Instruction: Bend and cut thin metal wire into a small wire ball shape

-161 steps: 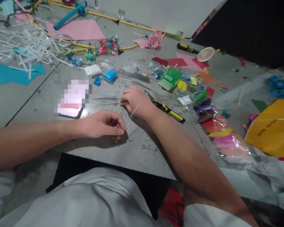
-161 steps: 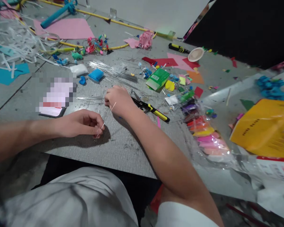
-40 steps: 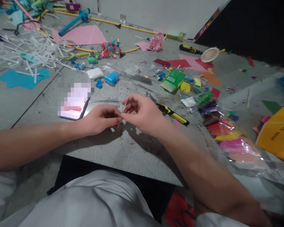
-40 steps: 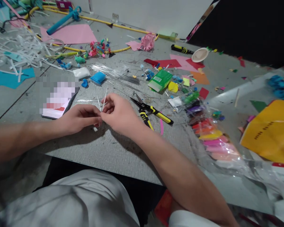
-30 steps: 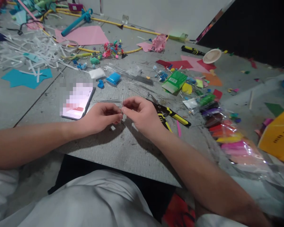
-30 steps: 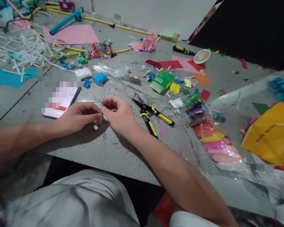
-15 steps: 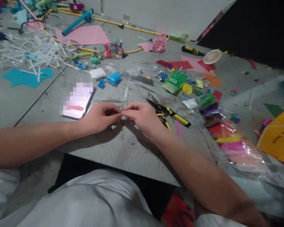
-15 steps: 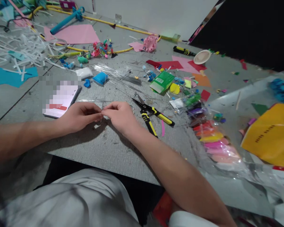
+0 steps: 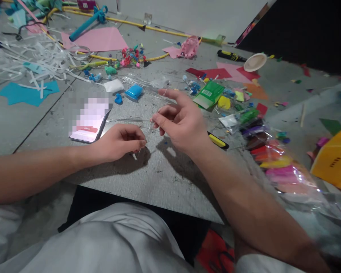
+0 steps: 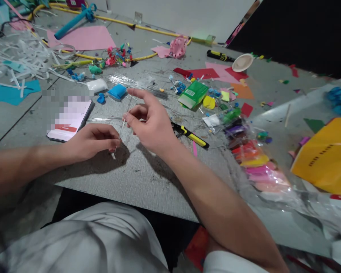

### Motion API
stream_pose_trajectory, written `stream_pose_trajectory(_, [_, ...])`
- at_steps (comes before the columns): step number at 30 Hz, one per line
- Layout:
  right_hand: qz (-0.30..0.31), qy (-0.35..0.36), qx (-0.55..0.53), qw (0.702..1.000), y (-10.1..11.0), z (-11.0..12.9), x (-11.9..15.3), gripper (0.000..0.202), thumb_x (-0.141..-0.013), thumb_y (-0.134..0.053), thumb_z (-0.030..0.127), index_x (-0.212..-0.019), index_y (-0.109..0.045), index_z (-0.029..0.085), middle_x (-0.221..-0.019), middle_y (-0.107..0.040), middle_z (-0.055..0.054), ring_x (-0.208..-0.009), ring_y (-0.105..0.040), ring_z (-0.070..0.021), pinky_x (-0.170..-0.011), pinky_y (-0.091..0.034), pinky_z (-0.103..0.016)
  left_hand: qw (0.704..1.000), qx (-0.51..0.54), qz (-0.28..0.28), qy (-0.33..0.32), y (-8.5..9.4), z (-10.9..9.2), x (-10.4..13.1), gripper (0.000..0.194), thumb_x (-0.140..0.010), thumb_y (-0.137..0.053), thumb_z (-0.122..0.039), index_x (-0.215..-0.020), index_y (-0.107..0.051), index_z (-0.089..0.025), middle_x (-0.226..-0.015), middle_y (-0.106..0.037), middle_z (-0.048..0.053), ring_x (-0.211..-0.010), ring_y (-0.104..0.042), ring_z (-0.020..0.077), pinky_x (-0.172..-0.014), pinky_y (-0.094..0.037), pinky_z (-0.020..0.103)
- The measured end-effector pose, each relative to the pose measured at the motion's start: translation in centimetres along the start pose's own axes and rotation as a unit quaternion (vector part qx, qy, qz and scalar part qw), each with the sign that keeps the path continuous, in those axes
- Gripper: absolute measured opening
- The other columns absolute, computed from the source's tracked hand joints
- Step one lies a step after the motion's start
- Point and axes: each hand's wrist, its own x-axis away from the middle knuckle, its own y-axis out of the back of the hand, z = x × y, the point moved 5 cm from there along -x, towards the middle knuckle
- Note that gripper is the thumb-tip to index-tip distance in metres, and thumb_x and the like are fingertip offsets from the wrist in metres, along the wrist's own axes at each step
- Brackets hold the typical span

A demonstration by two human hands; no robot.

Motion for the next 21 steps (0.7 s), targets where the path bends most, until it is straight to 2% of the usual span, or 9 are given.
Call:
stream_pose_trajectory(4, [-0.001, 0.014, -0.01, 1.0, 0.1, -0.4, -0.1, 0.097, -0.083, -0.109, 0.048, -0.166, -0.059, 0.037, -0.08, -0.078, 0.014, -0.074, -0.08, -0.0216, -0.066, -0.067, -0.038, 1.0, 0.026, 0.002, 0.007, 0.0, 0.2, -0.2, 0.024, -0.086, -0.1, -0.035, -0.089, -0.083, -0.019, -0.075, -0.076, -0.001, -0.071, -0.07, 0.0147, -0.073, -0.062, 0.029])
stream_pose_trajectory(10, [0.002, 0.033, -0.005, 0.999, 0.3, -0.2, 0.0, 0.086, -0.086, -0.11, 0.048, -0.157, -0.063, 0.035, -0.081, -0.08, 0.013, -0.077, -0.083, -0.0218, -0.076, -0.073, -0.042, 0.998, 0.055, 0.004, 0.035, 0.0, 0.6, -0.2, 0.026, -0.086, -0.106, -0.034, -0.092, -0.084, -0.019, -0.08, -0.081, 0.001, -0.074, -0.074, 0.0164, -0.077, -0.067, 0.031])
stream_pose_trajectory(14, [-0.005, 0.036, -0.006, 0.999, 0.3, -0.7, -0.2, 0.081, -0.088, -0.106, 0.044, -0.157, -0.064, 0.036, -0.082, -0.081, 0.012, -0.076, -0.084, -0.0223, -0.075, -0.075, -0.043, 0.996, 0.083, 0.007, 0.043, 0.0, 1.0, -0.4, 0.025, -0.084, -0.107, -0.032, -0.091, -0.087, -0.019, -0.085, -0.086, 0.004, -0.076, -0.076, 0.0164, -0.076, -0.064, 0.029])
stream_pose_trajectory(21, [0.0, 0.019, -0.027, 0.999, 0.4, -1.8, -0.6, 0.079, -0.082, -0.109, 0.043, -0.149, -0.067, 0.036, -0.082, -0.079, 0.012, -0.074, -0.083, -0.0211, -0.074, -0.077, -0.041, 0.982, 0.156, 0.059, 0.092, -0.3, 1.8, -0.3, 0.031, -0.082, -0.115, -0.031, -0.091, -0.088, -0.019, -0.087, -0.087, 0.002, -0.075, -0.076, 0.0131, -0.075, -0.062, 0.026])
